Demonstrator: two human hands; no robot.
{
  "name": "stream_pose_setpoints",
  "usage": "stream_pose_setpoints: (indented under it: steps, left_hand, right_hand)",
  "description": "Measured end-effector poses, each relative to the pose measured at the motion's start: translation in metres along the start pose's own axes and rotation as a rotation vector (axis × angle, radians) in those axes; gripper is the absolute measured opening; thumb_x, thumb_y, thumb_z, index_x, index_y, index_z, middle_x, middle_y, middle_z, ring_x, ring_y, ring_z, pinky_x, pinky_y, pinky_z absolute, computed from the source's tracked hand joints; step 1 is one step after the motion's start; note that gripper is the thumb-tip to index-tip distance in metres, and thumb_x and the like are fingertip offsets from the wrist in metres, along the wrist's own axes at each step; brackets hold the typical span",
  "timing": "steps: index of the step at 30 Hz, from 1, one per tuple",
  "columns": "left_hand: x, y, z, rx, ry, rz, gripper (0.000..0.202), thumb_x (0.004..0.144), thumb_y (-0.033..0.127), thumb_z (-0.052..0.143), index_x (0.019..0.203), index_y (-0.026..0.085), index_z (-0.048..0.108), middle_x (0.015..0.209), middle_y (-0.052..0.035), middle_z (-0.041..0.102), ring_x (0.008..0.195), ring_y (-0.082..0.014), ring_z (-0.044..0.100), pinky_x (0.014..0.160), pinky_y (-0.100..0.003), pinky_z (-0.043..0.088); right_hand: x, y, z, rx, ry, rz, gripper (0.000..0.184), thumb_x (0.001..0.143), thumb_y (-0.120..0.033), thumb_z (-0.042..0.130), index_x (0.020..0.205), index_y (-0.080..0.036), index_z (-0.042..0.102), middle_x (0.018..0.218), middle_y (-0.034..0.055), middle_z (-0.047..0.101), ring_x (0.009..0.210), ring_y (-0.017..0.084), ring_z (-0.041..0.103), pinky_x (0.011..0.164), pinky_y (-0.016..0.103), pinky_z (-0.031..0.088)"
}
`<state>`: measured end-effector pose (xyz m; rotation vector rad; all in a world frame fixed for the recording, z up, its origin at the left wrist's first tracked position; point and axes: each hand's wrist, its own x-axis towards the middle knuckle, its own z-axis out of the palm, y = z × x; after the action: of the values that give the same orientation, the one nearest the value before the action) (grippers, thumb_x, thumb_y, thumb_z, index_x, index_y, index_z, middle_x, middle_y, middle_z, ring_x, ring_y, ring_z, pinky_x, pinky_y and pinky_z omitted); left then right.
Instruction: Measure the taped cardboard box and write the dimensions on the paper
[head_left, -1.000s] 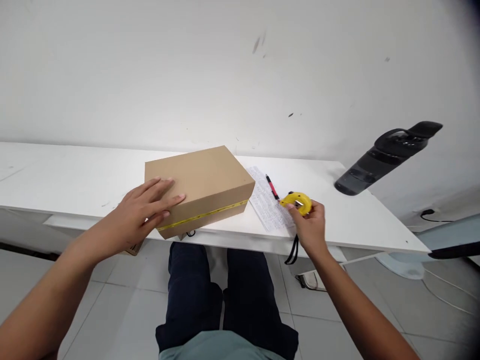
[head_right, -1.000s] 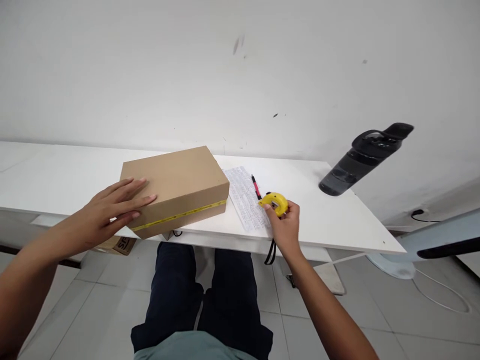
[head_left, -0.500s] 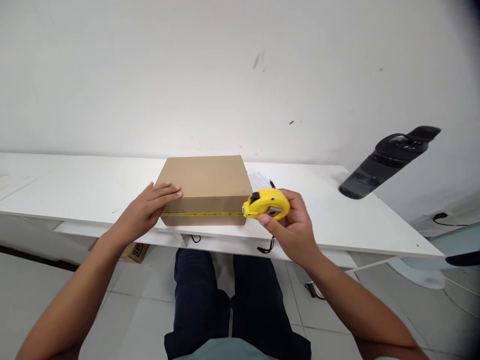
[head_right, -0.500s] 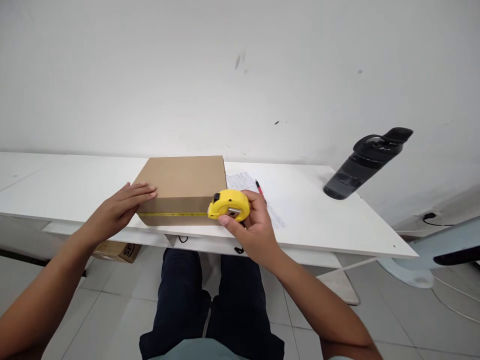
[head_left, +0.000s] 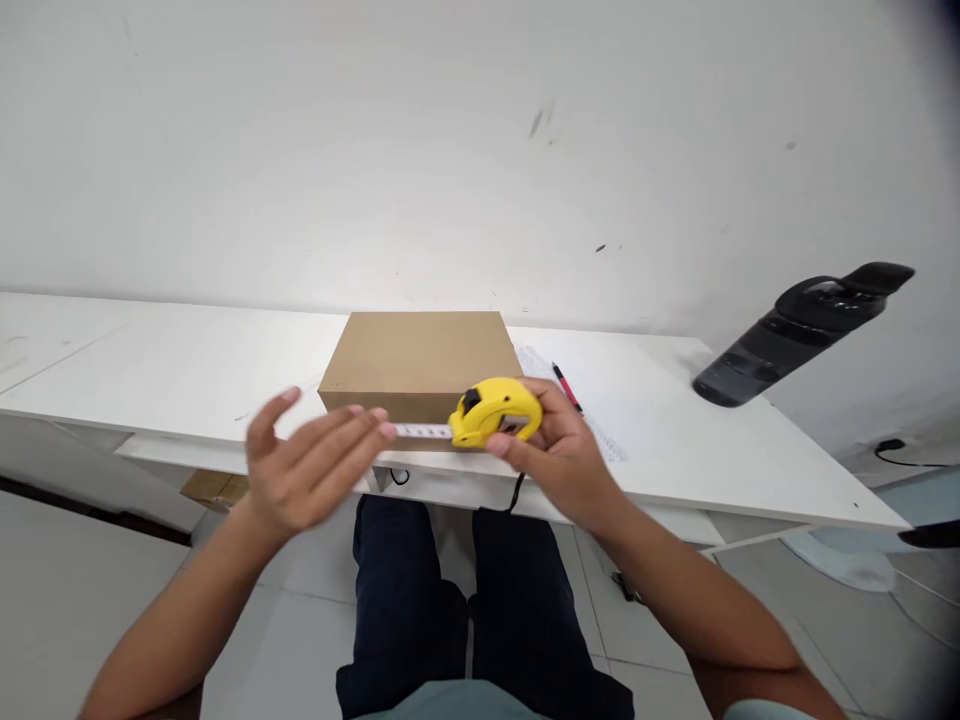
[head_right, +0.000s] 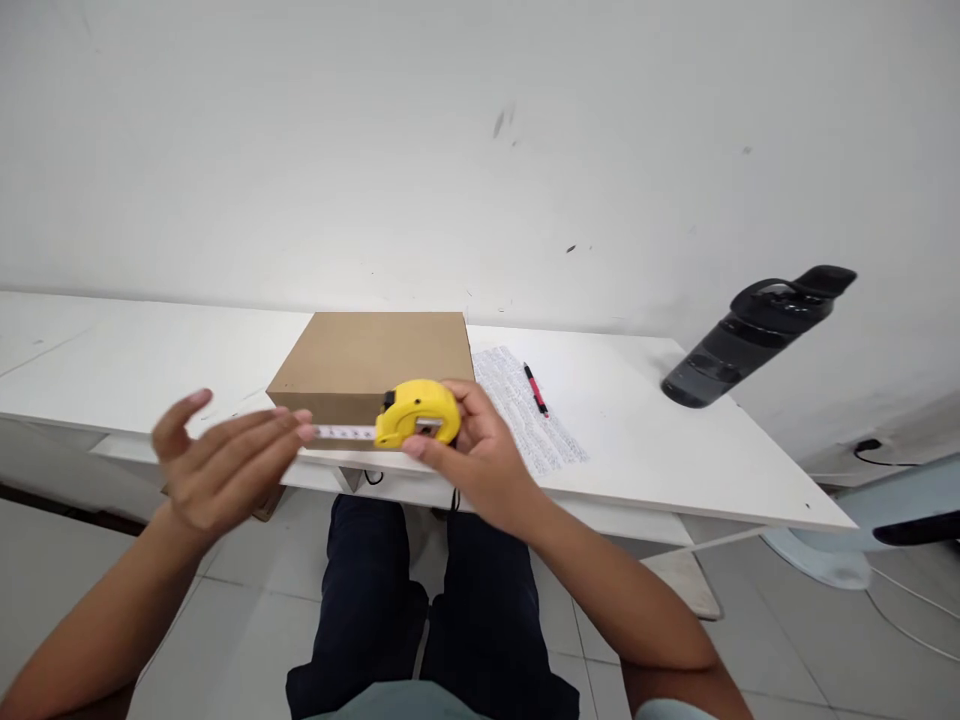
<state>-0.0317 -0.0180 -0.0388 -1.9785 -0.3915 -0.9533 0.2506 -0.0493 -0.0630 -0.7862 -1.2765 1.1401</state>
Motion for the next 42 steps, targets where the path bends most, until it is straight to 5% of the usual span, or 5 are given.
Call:
stream_pose_setpoints:
  steps: [6, 11, 16, 23, 42]
  left_hand:
    - [-0.073, -0.07, 0.013, -0.031, -0.109, -0.56, 0.017, 0.099, 0.029, 0.062, 0.113, 0.028, 0.071, 0.107, 0.0026, 0.08, 0.097, -0.0177, 0.074, 0.1, -0.043, 0.053]
    - [-0.097, -0.072, 0.023, -0.189, -0.206, -0.831, 0.021, 0.099, 0.043, 0.06, 0.106, 0.03, 0.075, 0.105, 0.0003, 0.08, 0.101, -0.0225, 0.073, 0.092, -0.043, 0.055]
    - [-0.089, -0.056, 0.032, -0.251, -0.231, -0.795, 0.019, 0.097, 0.041, 0.063, 0.105, 0.03, 0.076, 0.104, -0.0015, 0.081, 0.096, -0.0224, 0.074, 0.093, -0.041, 0.053]
    - [-0.081, -0.041, 0.026, -0.372, -0.239, -0.601, 0.036, 0.101, 0.029, 0.054, 0.135, 0.032, 0.066, 0.133, -0.0031, 0.073, 0.129, -0.0275, 0.062, 0.111, -0.049, 0.047]
    - [-0.079, -0.037, 0.018, -0.139, -0.199, -0.51, 0.032, 0.095, 0.019, 0.066, 0.121, 0.037, 0.07, 0.114, -0.0007, 0.08, 0.088, -0.0205, 0.074, 0.102, -0.046, 0.052]
  right_hand:
    - [0.03, 0.015, -0.08, -0.156, 0.304, -0.191, 0.066, 0.074, -0.041, 0.091, 0.134, -0.035, 0.064, 0.123, 0.0022, 0.07, 0.112, 0.022, 0.069, 0.097, 0.038, 0.061]
    - [0.034, 0.03, -0.116, -0.274, 0.332, -0.149, 0.074, 0.077, -0.047, 0.088, 0.144, -0.035, 0.059, 0.125, 0.0037, 0.07, 0.114, 0.023, 0.068, 0.099, 0.041, 0.06]
    - [0.031, 0.037, -0.11, -0.342, 0.26, -0.109, 0.076, 0.082, -0.048, 0.083, 0.151, -0.035, 0.054, 0.132, 0.0056, 0.068, 0.115, 0.024, 0.067, 0.102, 0.042, 0.058]
    - [0.033, 0.036, -0.107, -0.352, 0.245, -0.072, 0.083, 0.082, -0.05, 0.082, 0.156, -0.035, 0.048, 0.13, 0.004, 0.069, 0.115, 0.022, 0.065, 0.103, 0.04, 0.056]
    - [0.021, 0.021, -0.098, -0.323, 0.272, -0.079, 0.072, 0.081, -0.047, 0.084, 0.146, -0.033, 0.058, 0.128, 0.0051, 0.069, 0.112, 0.023, 0.067, 0.098, 0.041, 0.059]
